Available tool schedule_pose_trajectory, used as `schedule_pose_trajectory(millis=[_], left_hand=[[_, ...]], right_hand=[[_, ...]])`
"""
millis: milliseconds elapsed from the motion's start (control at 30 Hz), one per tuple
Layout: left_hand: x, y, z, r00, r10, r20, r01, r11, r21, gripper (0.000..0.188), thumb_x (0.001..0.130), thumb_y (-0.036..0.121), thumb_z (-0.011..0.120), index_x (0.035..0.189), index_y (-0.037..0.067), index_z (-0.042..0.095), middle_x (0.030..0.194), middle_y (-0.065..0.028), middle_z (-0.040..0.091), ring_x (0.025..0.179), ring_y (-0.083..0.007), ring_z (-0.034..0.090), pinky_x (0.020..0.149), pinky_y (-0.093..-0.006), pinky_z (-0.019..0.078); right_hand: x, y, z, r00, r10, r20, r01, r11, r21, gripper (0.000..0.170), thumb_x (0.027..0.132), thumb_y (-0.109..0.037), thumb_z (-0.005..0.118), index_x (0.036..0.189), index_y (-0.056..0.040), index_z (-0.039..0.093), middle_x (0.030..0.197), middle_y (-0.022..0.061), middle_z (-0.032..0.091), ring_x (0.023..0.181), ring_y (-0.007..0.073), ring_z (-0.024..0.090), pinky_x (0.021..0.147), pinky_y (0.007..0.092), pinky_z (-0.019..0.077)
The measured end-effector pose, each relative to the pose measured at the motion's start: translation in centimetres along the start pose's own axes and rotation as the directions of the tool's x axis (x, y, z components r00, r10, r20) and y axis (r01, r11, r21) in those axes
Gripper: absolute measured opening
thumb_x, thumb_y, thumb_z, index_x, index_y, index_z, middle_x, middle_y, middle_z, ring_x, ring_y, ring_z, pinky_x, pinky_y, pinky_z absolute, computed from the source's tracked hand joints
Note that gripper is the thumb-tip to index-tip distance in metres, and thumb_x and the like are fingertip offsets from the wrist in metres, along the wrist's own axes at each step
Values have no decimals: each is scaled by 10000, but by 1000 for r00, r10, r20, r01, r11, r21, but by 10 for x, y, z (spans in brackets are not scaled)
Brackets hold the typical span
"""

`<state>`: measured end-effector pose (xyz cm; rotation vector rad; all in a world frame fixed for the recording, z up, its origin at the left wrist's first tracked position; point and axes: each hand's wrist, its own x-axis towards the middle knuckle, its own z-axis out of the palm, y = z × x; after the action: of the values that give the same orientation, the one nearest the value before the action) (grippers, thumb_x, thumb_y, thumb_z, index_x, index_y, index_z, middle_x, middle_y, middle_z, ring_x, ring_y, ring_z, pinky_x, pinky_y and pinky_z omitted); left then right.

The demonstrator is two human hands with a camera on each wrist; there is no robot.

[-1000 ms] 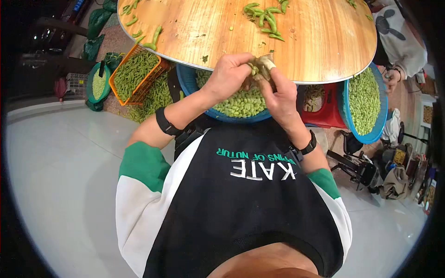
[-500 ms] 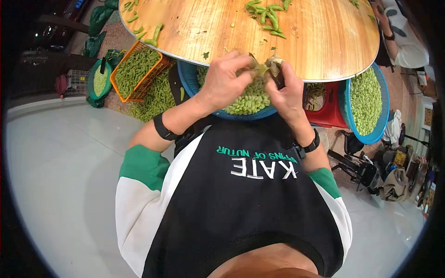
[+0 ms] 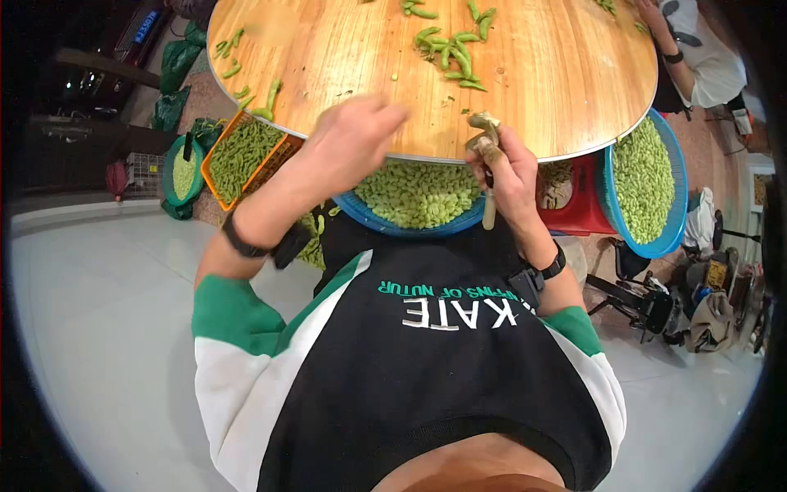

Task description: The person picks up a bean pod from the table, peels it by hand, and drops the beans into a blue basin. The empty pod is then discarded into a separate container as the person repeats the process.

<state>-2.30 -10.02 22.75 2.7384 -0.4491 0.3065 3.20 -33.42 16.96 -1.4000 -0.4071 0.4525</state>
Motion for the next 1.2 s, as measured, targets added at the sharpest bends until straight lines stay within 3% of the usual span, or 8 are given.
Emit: schedule_pose_trajectory(millis=[100,433,500,533,633,700,833,1200], left_hand=[[74,-18,39,940,226,-255,-233,973,3,196,711,-10,572,896,53,592,832,-143,560,852,-336,556,707,-413,492],[136,-45,79,897,322,-303,-280,944,174,172,740,59,611,911,58,630,883,-94,597,831,-318,551,696,-400,484],[123,-27,61,973,70,-220,-144,928,-344,166,763,77,638,923,39,660,796,-65,649,682,-247,595,598,-342,482],[116,-20,58,974,74,-213,-146,927,-347,166,763,77,638,923,39,660,796,-65,649,682,-247,595,598,-342,482],[90,1,53,997,-54,49,73,750,-658,151,805,92,659,941,33,687,705,-28,658,574,-117,578,510,-251,438],[75,12,47,934,-149,323,355,330,-874,148,823,136,681,926,32,705,653,-9,620,570,-44,527,495,-214,385],[59,10,44,891,-125,436,449,106,-887,177,845,72,655,1003,-3,681,704,8,625,582,-11,536,453,-142,358],[37,4,49,954,-170,248,282,215,-935,113,836,106,677,910,22,692,646,15,592,558,-15,518,469,-160,353]], right_hand=[[-2,-3,-2,999,31,-27,-30,999,32,347,944,-89,410,1268,0,494,811,38,581,570,53,458,484,183,371],[2,1,-7,993,40,-109,-12,968,251,344,968,-143,428,1283,-12,474,806,58,578,535,64,458,451,195,374],[4,-5,-10,986,71,-153,-14,939,344,350,972,-147,428,1295,-19,462,812,67,580,533,73,458,449,198,373],[6,-8,-12,990,50,-134,4,926,379,359,980,-154,414,1310,-14,446,827,76,576,546,82,460,446,200,372],[5,-7,-16,993,41,-107,6,914,405,380,984,-166,406,1334,-20,414,835,91,561,551,98,452,429,205,361],[6,-15,-15,986,141,90,-167,857,488,394,975,-172,421,1338,-21,405,827,94,549,548,96,441,422,204,353],[2,-13,-5,980,110,167,-182,834,521,359,970,-183,431,1282,-5,432,810,83,531,535,91,418,415,198,339],[0,-15,9,975,112,190,-195,842,504,277,961,-159,460,1181,9,483,759,60,525,511,76,406,410,189,332]])
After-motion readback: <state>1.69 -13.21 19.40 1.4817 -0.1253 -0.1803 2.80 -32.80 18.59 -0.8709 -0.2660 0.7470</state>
